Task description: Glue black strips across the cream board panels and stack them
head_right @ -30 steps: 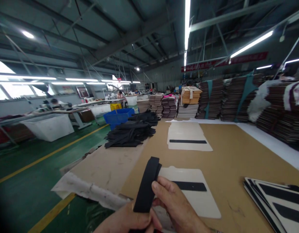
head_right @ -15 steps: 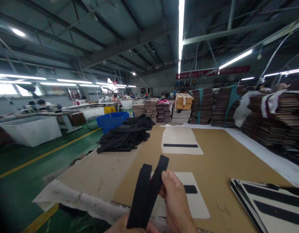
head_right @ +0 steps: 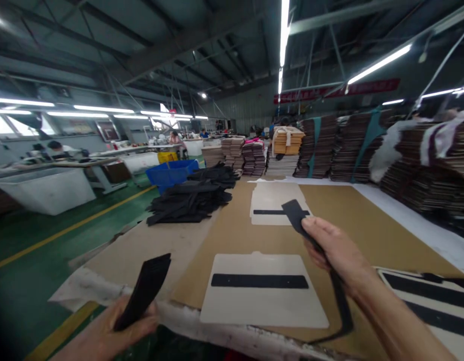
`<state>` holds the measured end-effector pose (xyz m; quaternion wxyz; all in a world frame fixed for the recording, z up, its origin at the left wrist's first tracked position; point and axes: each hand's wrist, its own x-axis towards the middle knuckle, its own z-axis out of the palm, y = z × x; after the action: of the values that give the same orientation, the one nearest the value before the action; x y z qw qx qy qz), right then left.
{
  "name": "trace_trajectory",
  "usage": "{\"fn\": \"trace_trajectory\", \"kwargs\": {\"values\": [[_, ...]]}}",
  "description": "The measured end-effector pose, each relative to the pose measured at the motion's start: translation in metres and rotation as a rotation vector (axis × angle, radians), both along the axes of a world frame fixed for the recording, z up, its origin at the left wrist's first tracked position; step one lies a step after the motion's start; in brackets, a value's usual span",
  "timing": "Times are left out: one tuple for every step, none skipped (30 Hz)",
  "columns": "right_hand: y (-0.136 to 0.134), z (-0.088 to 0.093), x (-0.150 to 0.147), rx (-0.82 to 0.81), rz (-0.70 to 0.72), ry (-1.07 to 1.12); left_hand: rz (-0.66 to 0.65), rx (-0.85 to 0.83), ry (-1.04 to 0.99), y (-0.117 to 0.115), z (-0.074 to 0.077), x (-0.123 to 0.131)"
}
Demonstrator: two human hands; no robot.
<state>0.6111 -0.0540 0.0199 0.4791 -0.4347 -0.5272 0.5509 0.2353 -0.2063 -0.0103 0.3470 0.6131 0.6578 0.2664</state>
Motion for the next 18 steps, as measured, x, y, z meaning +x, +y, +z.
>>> {"fn": "trace_trajectory", "kwargs": {"values": [[0.007, 0.003, 0.007, -0.021, 0.022, -0.112, -0.005, 0.027, 0.127, 0.005, 0.003, -0.004], [0.013, 0.005, 0.011, -0.042, 0.047, -0.221, -0.039, 0.047, 0.237, 0.011, 0.004, -0.005], [0.017, 0.007, 0.012, -0.060, 0.084, -0.321, -0.089, 0.071, 0.337, 0.020, 0.003, -0.003], [0.021, 0.009, 0.010, -0.072, 0.135, -0.406, -0.147, 0.106, 0.425, 0.029, 0.000, 0.002], [0.024, 0.010, 0.004, -0.079, 0.196, -0.473, -0.211, 0.147, 0.499, 0.039, -0.004, 0.008], [0.027, 0.010, -0.003, -0.083, 0.265, -0.520, -0.272, 0.194, 0.558, 0.049, -0.010, 0.016], [0.029, 0.009, -0.012, -0.089, 0.339, -0.553, -0.323, 0.244, 0.604, 0.059, -0.017, 0.025], [0.032, 0.007, -0.022, -0.098, 0.409, -0.576, -0.365, 0.286, 0.633, 0.068, -0.024, 0.033], [0.036, 0.004, -0.032, -0.109, 0.464, -0.590, -0.402, 0.319, 0.646, 0.075, -0.031, 0.041], [0.040, 0.000, -0.042, -0.120, 0.501, -0.596, -0.428, 0.340, 0.648, 0.082, -0.038, 0.047], [0.044, -0.005, -0.052, -0.142, 0.532, -0.597, -0.440, 0.352, 0.649, 0.087, -0.045, 0.051], [0.049, -0.010, -0.061, -0.171, 0.558, -0.596, -0.438, 0.355, 0.652, 0.090, -0.052, 0.053], [0.053, -0.016, -0.069, -0.197, 0.582, -0.597, -0.431, 0.351, 0.651, 0.093, -0.058, 0.054], [0.057, -0.022, -0.078, -0.220, 0.608, -0.603, -0.423, 0.345, 0.647, 0.094, -0.063, 0.054], [0.060, -0.027, -0.086, -0.236, 0.635, -0.616, -0.413, 0.340, 0.640, 0.094, -0.068, 0.053], [0.063, -0.031, -0.094, -0.241, 0.659, -0.638, -0.400, 0.337, 0.631, 0.094, -0.071, 0.051], [0.066, -0.036, -0.102, -0.228, 0.678, -0.670, -0.394, 0.336, 0.618, 0.094, -0.074, 0.049], [0.068, -0.040, -0.109, -0.194, 0.690, -0.707, -0.392, 0.335, 0.601, 0.094, -0.076, 0.048]]}}
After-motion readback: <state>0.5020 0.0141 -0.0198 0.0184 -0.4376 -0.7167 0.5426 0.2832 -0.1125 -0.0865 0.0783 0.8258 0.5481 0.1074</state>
